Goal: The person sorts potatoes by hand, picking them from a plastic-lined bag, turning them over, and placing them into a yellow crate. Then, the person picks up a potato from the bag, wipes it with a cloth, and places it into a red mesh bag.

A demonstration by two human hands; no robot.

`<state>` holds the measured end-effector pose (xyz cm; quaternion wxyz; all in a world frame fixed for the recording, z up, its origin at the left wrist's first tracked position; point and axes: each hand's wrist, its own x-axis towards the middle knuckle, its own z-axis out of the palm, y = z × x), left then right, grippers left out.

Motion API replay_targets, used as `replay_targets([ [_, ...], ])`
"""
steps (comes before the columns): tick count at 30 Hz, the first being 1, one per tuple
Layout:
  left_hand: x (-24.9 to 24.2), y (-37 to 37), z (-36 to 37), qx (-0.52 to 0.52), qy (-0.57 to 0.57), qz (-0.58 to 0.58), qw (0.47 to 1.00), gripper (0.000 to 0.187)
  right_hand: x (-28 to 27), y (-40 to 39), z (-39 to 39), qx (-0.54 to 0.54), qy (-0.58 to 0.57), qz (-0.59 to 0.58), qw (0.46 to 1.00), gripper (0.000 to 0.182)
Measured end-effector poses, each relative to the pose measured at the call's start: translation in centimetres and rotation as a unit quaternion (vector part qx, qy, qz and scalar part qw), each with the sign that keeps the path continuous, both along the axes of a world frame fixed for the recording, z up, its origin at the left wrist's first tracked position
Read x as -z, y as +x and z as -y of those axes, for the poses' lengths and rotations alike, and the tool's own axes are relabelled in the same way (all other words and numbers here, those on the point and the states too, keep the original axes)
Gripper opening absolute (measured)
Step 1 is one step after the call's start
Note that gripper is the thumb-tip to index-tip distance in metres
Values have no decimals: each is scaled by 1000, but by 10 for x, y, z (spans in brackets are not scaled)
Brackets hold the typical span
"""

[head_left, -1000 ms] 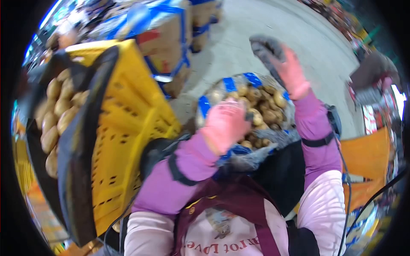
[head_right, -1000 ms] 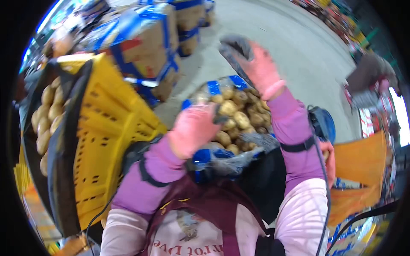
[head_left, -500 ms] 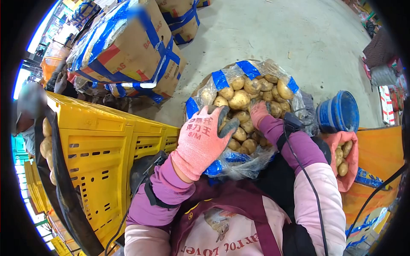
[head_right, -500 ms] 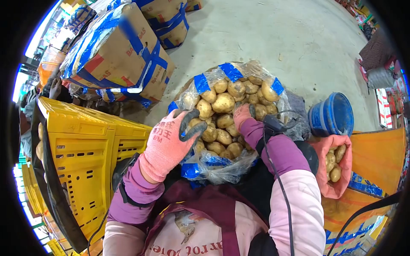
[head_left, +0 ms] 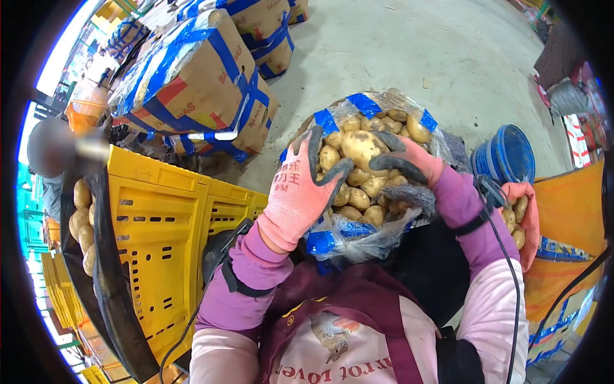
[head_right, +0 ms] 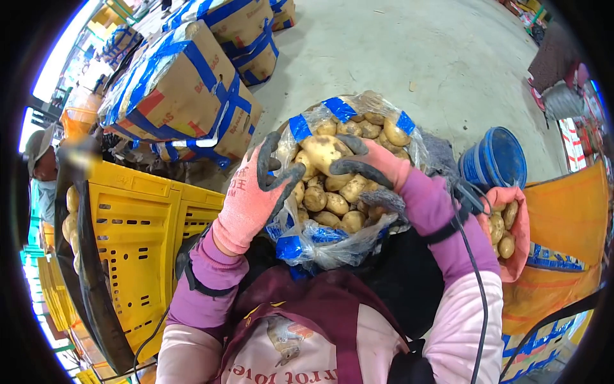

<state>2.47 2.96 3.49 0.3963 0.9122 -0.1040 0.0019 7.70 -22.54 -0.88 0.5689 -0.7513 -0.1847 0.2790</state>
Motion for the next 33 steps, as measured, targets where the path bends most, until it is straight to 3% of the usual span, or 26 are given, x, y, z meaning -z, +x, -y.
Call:
replay_targets([
  [2,14,0,-1,83,-88,-12,993,91,-34,-37,-13,75,189,-48,978,56],
  [3,11,-2,7,129,-187,-85,970,103,-30,-48,-20,78,192,-43,977,56],
  [4,10,-3,11,131,-183,-82,971,103,-26,-56,-29,113,179,4,977,51],
  [6,15,-3,13,164,-145,54,974,103,-30,-63,-29,147,173,51,973,46],
  [8,15,0,10,171,-120,69,975,104,-63,-70,-19,102,77,-149,981,39],
  [9,13,0,10,174,-166,22,970,103,-39,-70,-13,79,214,-122,966,33],
  [12,12,2,10,170,-220,-52,959,101,-39,-80,-13,101,227,-33,968,32],
  [14,14,2,11,158,-228,-78,958,100,-15,-71,-14,92,224,-82,967,32],
  [16,20,4,13,163,-343,-154,912,97,0,-65,-21,150,125,150,969,33],
  [17,21,6,10,165,-295,-112,934,95,0,-63,-23,138,173,82,972,33],
  [18,26,9,8,165,-287,-90,939,94,-4,-58,-19,133,181,86,971,33],
  [20,23,13,11,131,-310,-128,933,92,-14,-48,-6,38,231,-139,962,35],
  [21,21,14,11,125,-308,-123,935,92,-11,-44,-9,58,286,-234,927,35],
  [22,15,15,12,133,-288,-116,941,91,-12,-43,-9,52,287,-233,928,35],
  [24,14,14,12,137,-266,-109,948,90,-14,-45,-9,66,371,-301,876,35],
  [25,17,15,10,137,-237,-97,957,89,-10,-45,-17,92,310,-255,911,35],
  [26,21,16,9,138,-208,-86,964,89,-11,-46,-21,91,311,-254,911,35],
  [29,27,14,11,132,-342,-147,919,87,-1,-52,-28,120,329,-109,930,32],
  [30,28,14,12,128,-410,-197,881,86,1,-54,-26,130,326,-111,930,32],
  [33,14,17,15,108,-478,-282,825,88,-13,-47,-13,63,349,-217,909,31],
])
